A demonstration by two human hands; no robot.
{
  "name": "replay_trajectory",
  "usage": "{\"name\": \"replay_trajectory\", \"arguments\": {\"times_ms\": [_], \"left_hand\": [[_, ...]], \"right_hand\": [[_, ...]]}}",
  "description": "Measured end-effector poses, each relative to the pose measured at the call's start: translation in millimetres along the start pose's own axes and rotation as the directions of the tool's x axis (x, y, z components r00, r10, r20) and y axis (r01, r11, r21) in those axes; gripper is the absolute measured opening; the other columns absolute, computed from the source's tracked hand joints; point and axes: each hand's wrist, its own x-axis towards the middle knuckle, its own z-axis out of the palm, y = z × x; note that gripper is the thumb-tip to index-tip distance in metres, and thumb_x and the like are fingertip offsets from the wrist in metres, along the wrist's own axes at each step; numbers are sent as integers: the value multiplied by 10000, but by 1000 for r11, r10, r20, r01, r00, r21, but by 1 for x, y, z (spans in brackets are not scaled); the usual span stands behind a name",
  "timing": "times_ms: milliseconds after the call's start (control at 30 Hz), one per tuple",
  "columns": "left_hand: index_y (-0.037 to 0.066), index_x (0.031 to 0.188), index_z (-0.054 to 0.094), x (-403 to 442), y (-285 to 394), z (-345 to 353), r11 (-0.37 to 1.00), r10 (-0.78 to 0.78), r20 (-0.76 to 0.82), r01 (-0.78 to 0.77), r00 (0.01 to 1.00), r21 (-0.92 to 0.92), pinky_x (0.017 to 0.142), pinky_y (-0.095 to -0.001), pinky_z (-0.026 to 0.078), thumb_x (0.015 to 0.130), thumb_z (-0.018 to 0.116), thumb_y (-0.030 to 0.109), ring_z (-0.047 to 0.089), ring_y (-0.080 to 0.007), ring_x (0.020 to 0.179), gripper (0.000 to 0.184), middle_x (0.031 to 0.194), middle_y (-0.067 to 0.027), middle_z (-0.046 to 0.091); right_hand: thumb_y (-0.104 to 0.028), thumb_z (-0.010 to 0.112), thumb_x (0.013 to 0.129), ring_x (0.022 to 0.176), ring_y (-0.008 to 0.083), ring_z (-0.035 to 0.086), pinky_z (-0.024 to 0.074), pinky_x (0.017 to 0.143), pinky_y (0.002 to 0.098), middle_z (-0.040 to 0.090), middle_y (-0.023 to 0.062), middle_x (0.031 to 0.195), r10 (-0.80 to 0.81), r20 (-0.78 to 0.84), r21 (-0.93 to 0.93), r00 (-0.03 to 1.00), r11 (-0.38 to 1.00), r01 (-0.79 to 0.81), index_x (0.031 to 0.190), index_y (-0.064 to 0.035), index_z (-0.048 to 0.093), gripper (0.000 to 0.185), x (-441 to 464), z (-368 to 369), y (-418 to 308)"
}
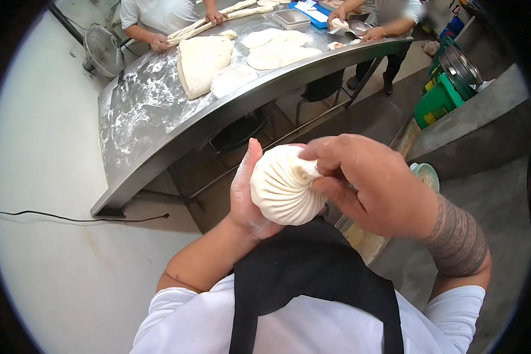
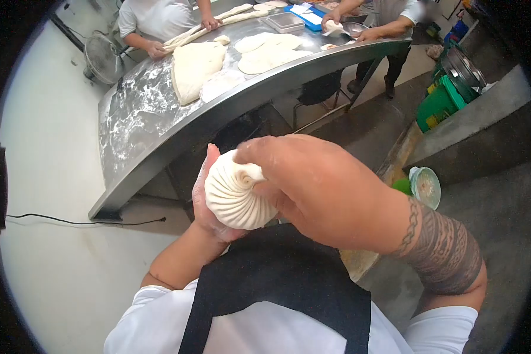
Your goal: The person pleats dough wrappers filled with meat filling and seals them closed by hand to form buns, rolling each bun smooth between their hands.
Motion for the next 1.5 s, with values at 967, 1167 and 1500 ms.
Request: {"name": "replay_trajectory", "arguments": {"times_ms": [967, 1167, 1500], "left_hand": [[19, 1380, 508, 56, -40, 1, 974, 150, 63, -159, 987, 162, 1071, -465, 482, 1039, 230, 678, 616, -298, 1216, 792, 1311, -166, 618], [40, 1425, 470, 82, -64, 18, 974, 162, 39, -166, 986, 156, 1098, -469, 456, 1026, 223, 705, 580, -302, 1273, 814, 1375, -154, 581], [105, 1445, 485, 137, -89, 6, 997, -71, 71, 74, 995, -36, 1009, -553, 515, 949, 268, 813, 606, -372, 1246, 891, 1373, -168, 595]], "right_hand": [[-20, 740, 850, 780, 327, 614, 496, 709, 395, 608, 123, 857, 79, -121, -2, 989, 997, -80, 973, -14, 623, 170, -29, -27, 31], [-42, 727, 875, 741, 282, 621, 495, 661, 350, 598, 115, 841, 176, -156, 52, 972, 984, -170, 963, -20, 610, 148, -36, -57, 44], [-18, 689, 912, 702, 80, 525, 430, 620, 257, 549, 15, 804, 158, -93, 38, 983, 987, -155, 1100, -20, 615, 202, -39, -115, 76]]}}
